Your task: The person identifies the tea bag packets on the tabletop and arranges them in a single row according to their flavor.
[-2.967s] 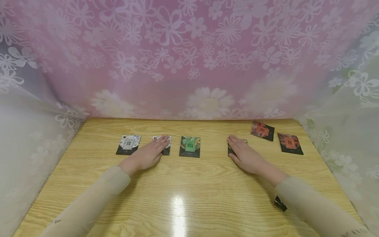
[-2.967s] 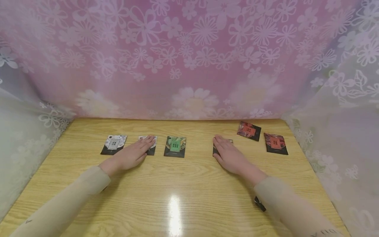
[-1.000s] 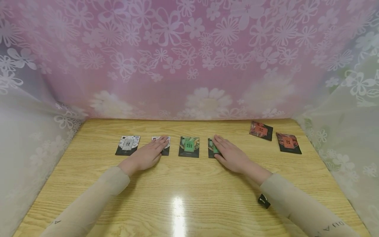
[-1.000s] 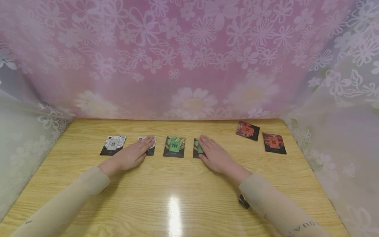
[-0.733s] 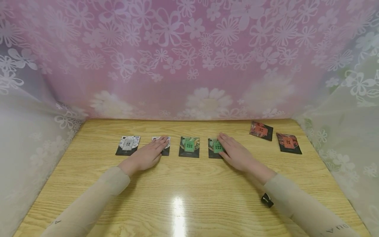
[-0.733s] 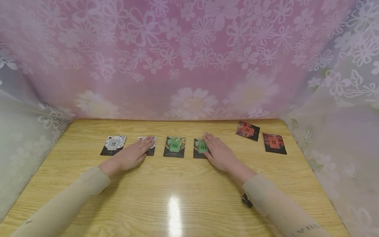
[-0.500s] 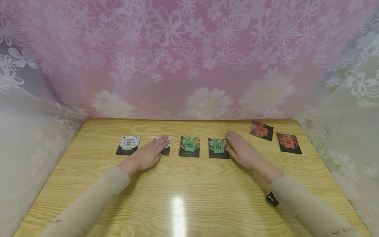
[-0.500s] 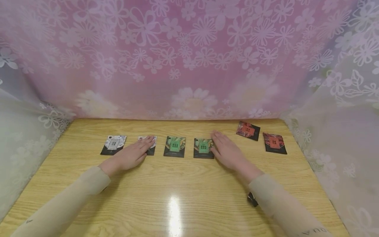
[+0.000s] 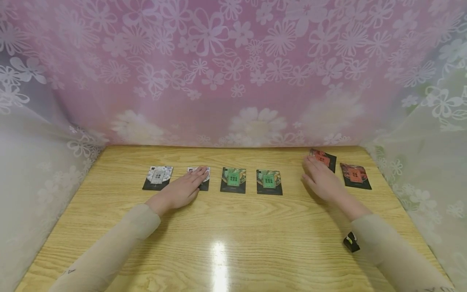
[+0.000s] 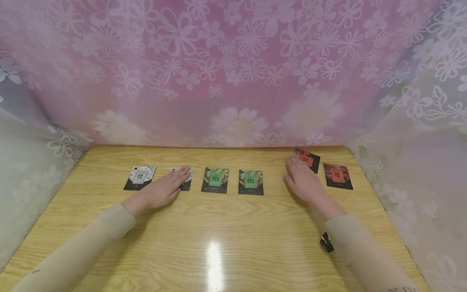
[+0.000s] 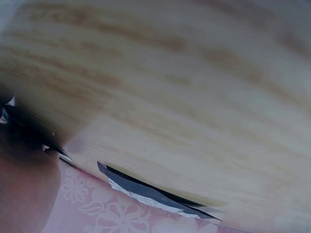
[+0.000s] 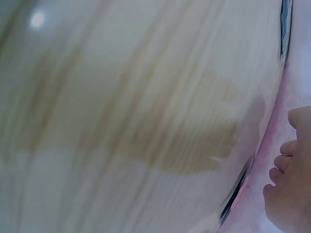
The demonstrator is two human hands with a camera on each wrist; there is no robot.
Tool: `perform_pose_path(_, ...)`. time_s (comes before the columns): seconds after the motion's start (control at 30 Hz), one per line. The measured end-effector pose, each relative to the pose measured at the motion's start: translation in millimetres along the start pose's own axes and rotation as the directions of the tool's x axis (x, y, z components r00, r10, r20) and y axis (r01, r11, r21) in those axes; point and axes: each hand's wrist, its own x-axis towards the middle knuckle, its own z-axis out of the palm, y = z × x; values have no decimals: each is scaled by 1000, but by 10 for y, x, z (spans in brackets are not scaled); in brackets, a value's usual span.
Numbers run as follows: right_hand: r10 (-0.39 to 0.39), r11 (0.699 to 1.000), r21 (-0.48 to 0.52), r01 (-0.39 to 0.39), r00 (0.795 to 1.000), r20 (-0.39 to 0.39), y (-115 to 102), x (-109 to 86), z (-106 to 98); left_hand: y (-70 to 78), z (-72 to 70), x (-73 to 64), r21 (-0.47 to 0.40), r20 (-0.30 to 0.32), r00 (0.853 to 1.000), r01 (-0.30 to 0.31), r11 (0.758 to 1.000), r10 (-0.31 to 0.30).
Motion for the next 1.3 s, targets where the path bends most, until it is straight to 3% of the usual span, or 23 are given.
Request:
perform_pose_path(0.23, 53, 999, -1, -53, 998, 46, 264, 10, -22, -3, 1, 3, -2, 4, 1000, -1, 1000, 1)
perform_pose_path(0.67, 112, 994, 0, -112, 992, 58, 612, 86, -57, -9, 6, 5, -5, 14, 1000, 7, 1000, -7)
perform_pose_path(0.87, 124, 992, -17, -122, 987, 102, 667, 156, -73, -13, 26, 10, -11, 10, 1000, 8, 1000, -7)
perform_pose_path(1.3, 120, 993, -24, -118, 986, 117, 670, 178, -15, -12, 32, 14, -8, 6, 1000, 10, 1000, -10)
